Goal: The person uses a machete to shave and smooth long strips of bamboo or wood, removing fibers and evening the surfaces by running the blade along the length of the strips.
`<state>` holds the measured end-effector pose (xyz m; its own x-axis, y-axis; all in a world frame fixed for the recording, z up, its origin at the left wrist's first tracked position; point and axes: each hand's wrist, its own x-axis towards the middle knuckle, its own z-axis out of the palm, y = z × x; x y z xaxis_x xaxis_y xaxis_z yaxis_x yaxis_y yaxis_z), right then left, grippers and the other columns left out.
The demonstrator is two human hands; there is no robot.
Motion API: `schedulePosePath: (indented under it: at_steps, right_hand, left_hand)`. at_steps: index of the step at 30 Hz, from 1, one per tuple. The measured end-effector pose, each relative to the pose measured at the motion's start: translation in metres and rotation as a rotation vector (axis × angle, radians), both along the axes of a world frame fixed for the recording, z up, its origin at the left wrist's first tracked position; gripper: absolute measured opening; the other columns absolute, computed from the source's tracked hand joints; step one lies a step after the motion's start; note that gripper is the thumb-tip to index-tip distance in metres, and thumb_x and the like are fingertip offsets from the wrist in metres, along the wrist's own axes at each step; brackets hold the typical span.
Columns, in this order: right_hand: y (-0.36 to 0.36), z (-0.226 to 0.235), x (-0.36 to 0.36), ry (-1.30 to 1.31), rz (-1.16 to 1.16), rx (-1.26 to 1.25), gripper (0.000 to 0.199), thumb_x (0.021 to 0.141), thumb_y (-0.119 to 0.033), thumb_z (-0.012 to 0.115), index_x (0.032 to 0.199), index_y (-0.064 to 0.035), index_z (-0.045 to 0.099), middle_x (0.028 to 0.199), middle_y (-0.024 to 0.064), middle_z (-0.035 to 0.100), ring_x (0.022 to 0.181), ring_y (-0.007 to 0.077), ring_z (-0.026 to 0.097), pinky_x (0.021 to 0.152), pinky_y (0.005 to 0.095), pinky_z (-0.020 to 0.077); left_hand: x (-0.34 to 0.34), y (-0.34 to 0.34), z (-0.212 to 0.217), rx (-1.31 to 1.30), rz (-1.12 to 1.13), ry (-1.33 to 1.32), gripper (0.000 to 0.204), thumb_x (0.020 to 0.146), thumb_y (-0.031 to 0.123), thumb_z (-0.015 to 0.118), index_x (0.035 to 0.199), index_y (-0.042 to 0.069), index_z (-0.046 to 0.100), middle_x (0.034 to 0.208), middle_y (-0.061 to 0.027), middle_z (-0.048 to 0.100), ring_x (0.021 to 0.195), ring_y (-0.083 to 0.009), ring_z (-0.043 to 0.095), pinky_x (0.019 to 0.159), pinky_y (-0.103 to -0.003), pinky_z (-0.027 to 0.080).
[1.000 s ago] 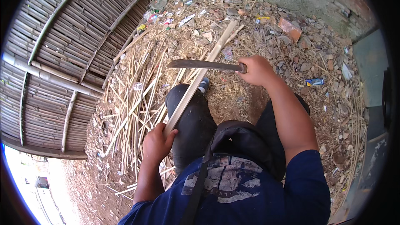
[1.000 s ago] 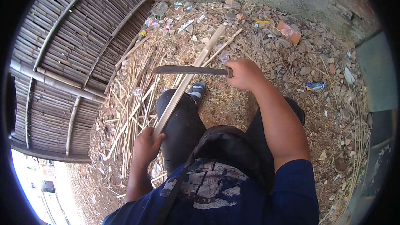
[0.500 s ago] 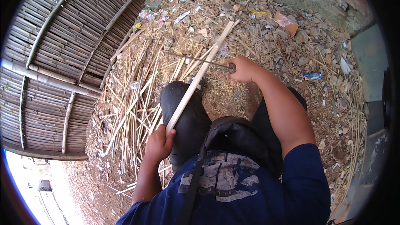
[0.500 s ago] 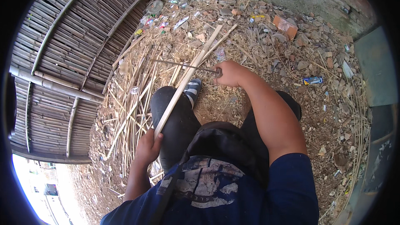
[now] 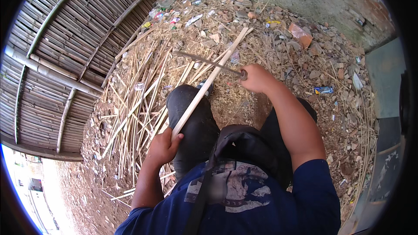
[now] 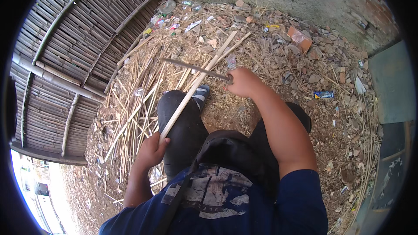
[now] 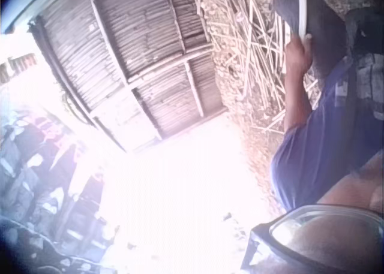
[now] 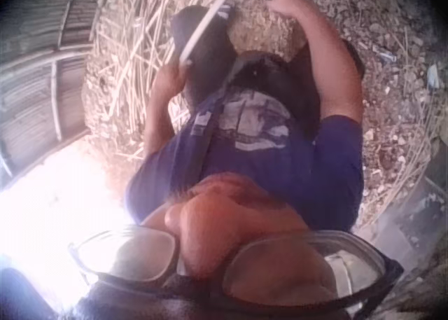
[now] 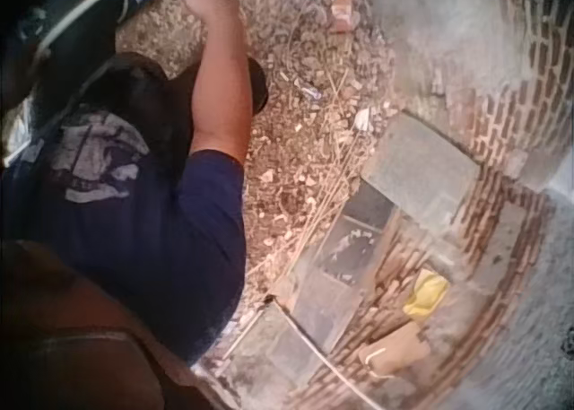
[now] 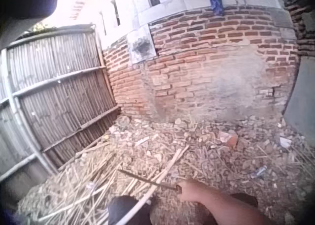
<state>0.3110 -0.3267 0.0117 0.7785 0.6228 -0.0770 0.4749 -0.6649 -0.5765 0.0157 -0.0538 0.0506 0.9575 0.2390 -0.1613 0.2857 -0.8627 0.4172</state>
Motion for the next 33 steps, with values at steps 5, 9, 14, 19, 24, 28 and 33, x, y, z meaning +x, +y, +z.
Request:
schedulePosePath:
  at_steps: [5,9,14,19,24,28,33]
  right_hand:
    - [-0.001,-0.015,0.000,-0.060,-0.121,0.083,0.031,0.081,-0.021,0.069,0.107,-0.0030,0.072,0.088,0.0190,0.072,0.083,0.0334,0.070,0.078,0.0449,0.0550]
    - [-0.033,-0.032,0.043,-0.033,-0.333,0.077,0.030,0.082,-0.019,0.068,0.109,-0.0054,0.070,0.090,0.0140,0.072,0.078,0.0307,0.069,0.074,0.0426,0.0547]
    - [-0.010,0.006,0.001,-0.001,-0.170,-0.011,0.023,0.082,-0.018,0.068,0.101,-0.0048,0.069,0.088,0.0131,0.072,0.077,0.0288,0.069,0.072,0.0426,0.0541]
    - [0.001,0.015,-0.005,0.023,-0.059,-0.091,0.030,0.081,-0.018,0.070,0.106,-0.0026,0.070,0.088,0.0131,0.072,0.079,0.0258,0.071,0.073,0.0404,0.0555]
    - [-0.028,-0.027,0.037,0.098,-0.378,0.078,0.047,0.080,-0.020,0.072,0.120,0.0029,0.067,0.096,0.0170,0.074,0.084,0.0280,0.073,0.078,0.0400,0.0563]
    - [-0.009,0.000,0.008,0.116,-0.159,-0.026,0.047,0.081,-0.022,0.070,0.122,0.0007,0.069,0.099,0.0192,0.074,0.089,0.0303,0.072,0.082,0.0405,0.0563]
    - [-0.011,-0.014,0.016,0.112,-0.073,-0.016,0.046,0.080,-0.024,0.073,0.119,-0.0009,0.070,0.099,0.0217,0.073,0.090,0.0344,0.071,0.082,0.0413,0.0552]
  left_hand:
    - [0.005,0.010,-0.015,-0.027,-0.021,-0.017,0.039,0.099,0.035,0.063,0.088,-0.001,0.053,0.075,-0.0252,0.062,0.072,-0.0454,0.063,0.066,-0.052,0.047]
    - [0.009,0.000,0.003,0.049,-0.031,0.003,0.038,0.099,0.035,0.063,0.089,-0.001,0.053,0.077,-0.0259,0.063,0.077,-0.0476,0.064,0.068,-0.053,0.047]
    - [0.004,0.002,-0.001,0.024,-0.021,0.005,0.038,0.098,0.035,0.064,0.089,0.000,0.053,0.078,-0.0268,0.063,0.079,-0.0487,0.064,0.070,-0.053,0.048]
    - [0.007,-0.001,-0.007,0.025,-0.028,-0.023,0.039,0.097,0.036,0.064,0.089,0.000,0.053,0.079,-0.0269,0.063,0.080,-0.0494,0.063,0.070,-0.054,0.047]
    - [0.006,-0.002,0.010,0.103,-0.046,0.032,0.041,0.097,0.039,0.065,0.093,0.000,0.053,0.082,-0.0282,0.065,0.082,-0.0511,0.063,0.072,-0.058,0.048]
    - [0.002,0.004,0.004,0.064,-0.043,0.033,0.041,0.097,0.040,0.065,0.093,0.001,0.052,0.083,-0.0273,0.066,0.083,-0.0504,0.064,0.074,-0.057,0.048]
    - [0.006,0.001,-0.004,0.059,-0.083,-0.004,0.041,0.098,0.041,0.063,0.095,0.001,0.053,0.083,-0.0273,0.066,0.083,-0.0498,0.064,0.074,-0.057,0.049]
